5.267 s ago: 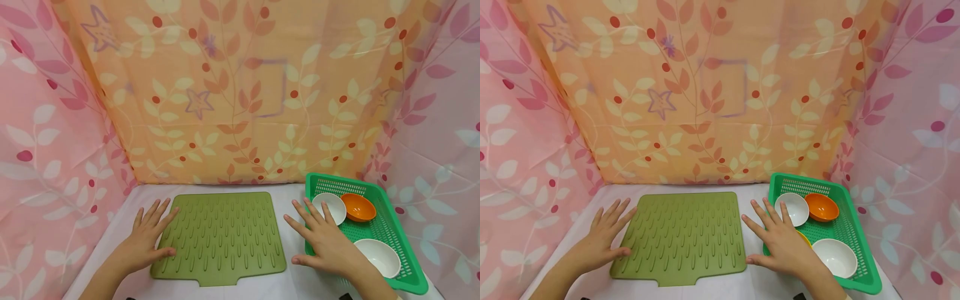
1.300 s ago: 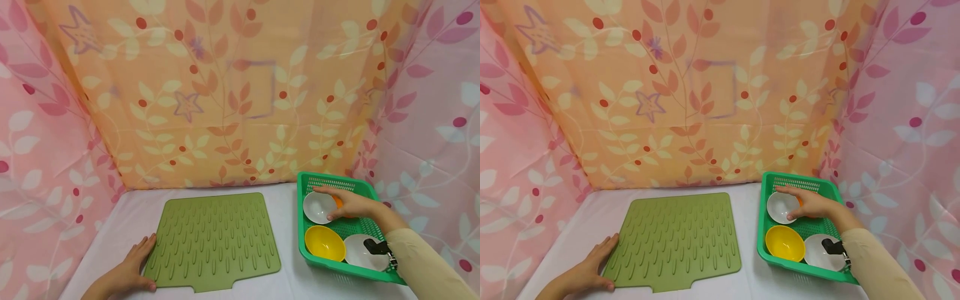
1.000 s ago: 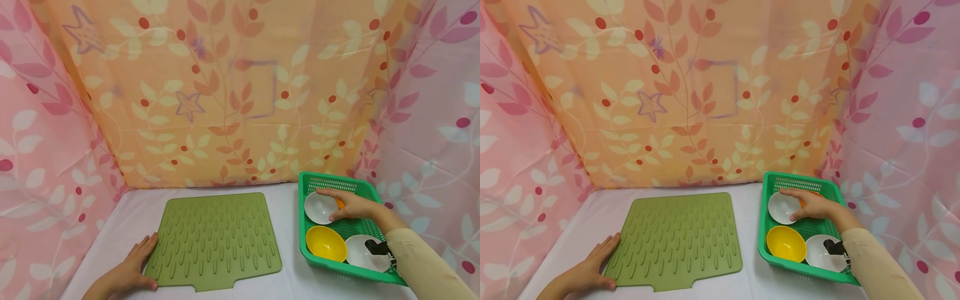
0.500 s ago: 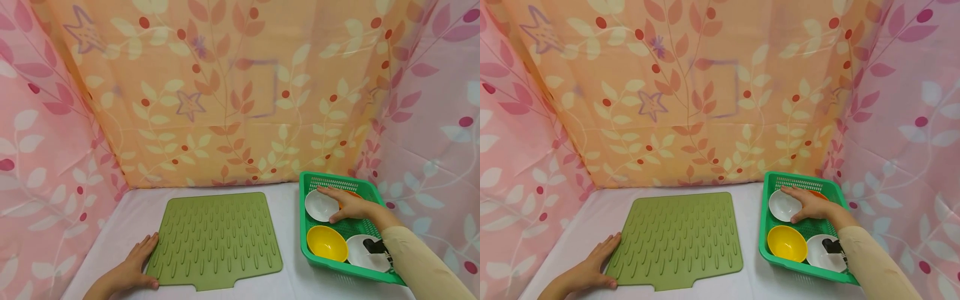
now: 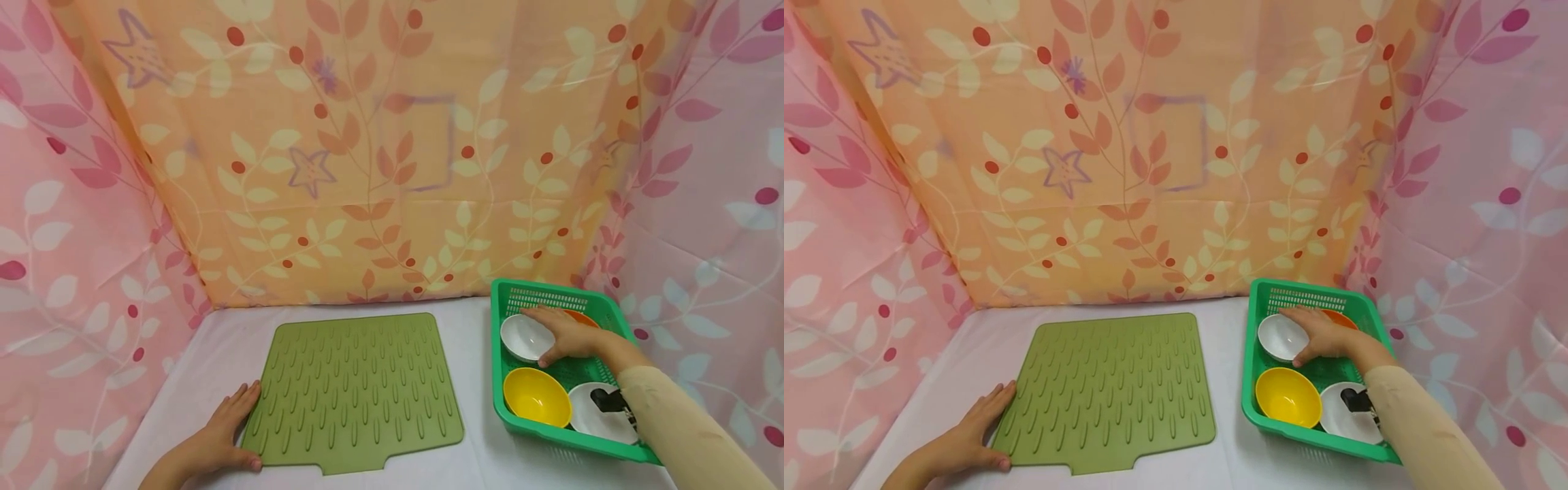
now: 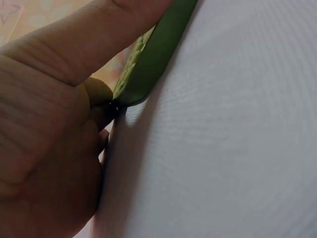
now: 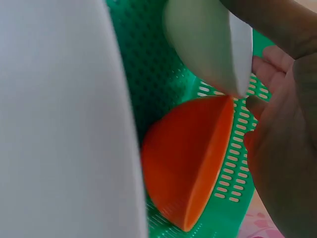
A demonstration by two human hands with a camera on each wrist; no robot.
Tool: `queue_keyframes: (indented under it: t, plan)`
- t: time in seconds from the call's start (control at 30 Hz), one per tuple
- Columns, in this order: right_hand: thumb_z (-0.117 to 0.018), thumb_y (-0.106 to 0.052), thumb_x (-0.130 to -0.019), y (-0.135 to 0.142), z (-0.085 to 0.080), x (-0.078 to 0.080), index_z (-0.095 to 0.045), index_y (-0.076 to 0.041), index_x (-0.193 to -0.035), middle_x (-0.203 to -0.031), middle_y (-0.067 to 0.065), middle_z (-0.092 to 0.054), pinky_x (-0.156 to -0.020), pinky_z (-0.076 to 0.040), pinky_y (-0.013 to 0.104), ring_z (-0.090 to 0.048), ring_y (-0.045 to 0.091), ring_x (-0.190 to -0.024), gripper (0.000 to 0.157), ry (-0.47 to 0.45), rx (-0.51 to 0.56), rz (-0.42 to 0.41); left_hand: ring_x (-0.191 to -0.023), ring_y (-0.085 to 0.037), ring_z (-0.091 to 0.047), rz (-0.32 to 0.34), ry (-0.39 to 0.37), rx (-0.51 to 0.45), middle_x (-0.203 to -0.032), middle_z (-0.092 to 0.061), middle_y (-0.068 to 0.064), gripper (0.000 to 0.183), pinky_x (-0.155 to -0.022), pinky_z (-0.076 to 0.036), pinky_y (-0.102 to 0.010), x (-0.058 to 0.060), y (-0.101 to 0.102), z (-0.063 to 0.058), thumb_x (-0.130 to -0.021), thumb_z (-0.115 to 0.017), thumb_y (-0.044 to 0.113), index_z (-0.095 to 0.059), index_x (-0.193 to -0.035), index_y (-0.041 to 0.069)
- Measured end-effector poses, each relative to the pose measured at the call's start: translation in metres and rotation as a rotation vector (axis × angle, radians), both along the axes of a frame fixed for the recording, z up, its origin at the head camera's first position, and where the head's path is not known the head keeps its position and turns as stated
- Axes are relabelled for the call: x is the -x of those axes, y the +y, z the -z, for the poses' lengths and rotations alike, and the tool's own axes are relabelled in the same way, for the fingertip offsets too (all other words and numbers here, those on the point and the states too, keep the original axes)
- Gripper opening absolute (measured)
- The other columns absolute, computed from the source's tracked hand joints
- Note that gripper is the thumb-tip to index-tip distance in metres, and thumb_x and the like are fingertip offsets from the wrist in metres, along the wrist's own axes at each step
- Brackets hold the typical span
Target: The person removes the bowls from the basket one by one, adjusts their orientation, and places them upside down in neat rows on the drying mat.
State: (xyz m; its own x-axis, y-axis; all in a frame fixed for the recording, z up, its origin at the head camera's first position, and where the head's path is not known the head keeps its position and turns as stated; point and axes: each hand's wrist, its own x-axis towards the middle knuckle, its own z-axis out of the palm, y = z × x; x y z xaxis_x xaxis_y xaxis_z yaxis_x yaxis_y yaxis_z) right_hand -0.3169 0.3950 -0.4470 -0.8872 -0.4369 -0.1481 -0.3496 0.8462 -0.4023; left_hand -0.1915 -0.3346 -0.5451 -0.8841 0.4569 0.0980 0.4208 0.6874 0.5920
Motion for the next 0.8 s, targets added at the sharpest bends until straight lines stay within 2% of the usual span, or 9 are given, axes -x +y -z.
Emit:
queue_keyframes:
  t: [0.23, 0.33, 0.4, 0.47, 0.53, 0.57, 0.6, 0.73, 0.8]
  plan:
    - [-0.088, -0.051, -0.073, 0.0015, 0.0074, 0.0023, -0.031, -0.009, -0.16, -0.162, 0.026, -0.03, -0.108, -0.019, 0.082, -0.02, 0.054, -0.147, 0.112, -0.012, -0.003, -0.003, -0.135, 0.028, 0.019, -0.013, 0.022, 0.008, -0.162, -0.021, -0.034, 0.135, -0.106, 0.017, -0.001, 0.0004, 0.0013, -0.0014, -0.061, -0.091, 0.055, -0.023, -0.158, -0.008]
    - [-0.088, -0.053, -0.073, 0.0012, 0.0089, 0.0045, -0.032, -0.008, -0.16, -0.16, 0.029, -0.031, -0.106, -0.022, 0.083, -0.022, 0.056, -0.144, 0.112, -0.013, -0.021, -0.013, -0.139, 0.024, 0.018, -0.023, 0.011, 0.011, -0.163, -0.021, -0.033, 0.135, -0.107, 0.017, -0.001, 0.0, 0.0018, -0.0005, -0.061, -0.09, 0.057, -0.022, -0.159, -0.006]
    - [-0.088, -0.054, -0.072, 0.0008, 0.0096, 0.0062, -0.033, -0.007, -0.159, -0.158, 0.031, -0.031, -0.105, -0.024, 0.083, -0.023, 0.057, -0.143, 0.113, -0.014, -0.032, -0.016, -0.15, 0.008, 0.015, -0.034, -0.007, 0.011, -0.165, -0.02, -0.03, 0.136, -0.107, 0.017, -0.002, -0.0005, 0.0019, 0.0005, -0.061, -0.09, 0.058, -0.021, -0.16, -0.004]
    - [-0.088, -0.054, -0.072, 0.0002, 0.0095, 0.0071, -0.034, -0.006, -0.159, -0.157, 0.032, -0.031, -0.103, -0.026, 0.083, -0.024, 0.058, -0.141, 0.113, -0.013, -0.042, -0.02, -0.158, -0.016, 0.008, -0.044, -0.022, 0.01, -0.166, -0.019, -0.028, 0.136, -0.107, 0.017, -0.002, -0.0008, 0.0019, 0.0017, -0.061, -0.09, 0.058, -0.021, -0.161, -0.002]
    - [-0.088, -0.055, -0.071, -0.0002, 0.0094, 0.0078, -0.034, -0.006, -0.158, -0.157, 0.032, -0.032, -0.104, -0.026, 0.083, -0.024, 0.058, -0.141, 0.114, -0.013, -0.044, -0.017, -0.158, -0.037, 0.001, -0.049, -0.029, 0.011, -0.167, -0.018, -0.027, 0.136, -0.108, 0.017, -0.002, -0.0007, 0.0016, 0.0029, -0.061, -0.09, 0.058, -0.02, -0.162, -0.001]
    - [-0.088, -0.056, -0.071, -0.0006, 0.0092, 0.0079, -0.035, -0.005, -0.158, -0.157, 0.032, -0.032, -0.104, -0.026, 0.083, -0.024, 0.058, -0.141, 0.114, -0.01, -0.046, -0.018, -0.156, -0.043, -0.002, -0.051, -0.03, 0.013, -0.167, -0.018, -0.027, 0.136, -0.108, 0.017, -0.003, -0.0005, 0.0013, 0.0036, -0.061, -0.09, 0.058, -0.02, -0.162, 0.0]
    - [-0.088, -0.056, -0.07, -0.0011, 0.0089, 0.0079, -0.035, -0.005, -0.158, -0.157, 0.031, -0.033, -0.103, -0.026, 0.083, -0.024, 0.058, -0.142, 0.114, -0.005, -0.051, -0.021, -0.156, -0.044, -0.002, -0.053, -0.031, 0.013, -0.167, -0.018, -0.027, 0.136, -0.108, 0.017, -0.002, -0.0005, 0.001, 0.004, -0.061, -0.09, 0.058, -0.02, -0.162, 0.0]
    - [-0.088, -0.057, -0.07, -0.0031, 0.0084, 0.0077, -0.037, -0.005, -0.156, -0.155, 0.031, -0.036, -0.104, -0.026, 0.082, -0.027, 0.058, -0.141, 0.113, 0.014, -0.063, -0.026, -0.158, -0.033, 0.003, -0.053, -0.034, 0.013, -0.167, -0.018, -0.027, 0.136, -0.108, 0.017, -0.002, -0.0008, 0.0, 0.0039, -0.061, -0.09, 0.058, -0.019, -0.162, 0.0]
    - [-0.088, -0.058, -0.07, -0.0044, 0.008, 0.0074, -0.039, -0.005, -0.156, -0.155, 0.031, -0.037, -0.105, -0.027, 0.081, -0.029, 0.057, -0.14, 0.111, 0.023, -0.068, -0.024, -0.158, -0.036, 0.002, -0.055, -0.042, 0.011, -0.167, -0.018, -0.027, 0.136, -0.107, 0.017, -0.002, -0.001, 0.0001, 0.0026, -0.061, -0.09, 0.057, -0.019, -0.162, 0.0]
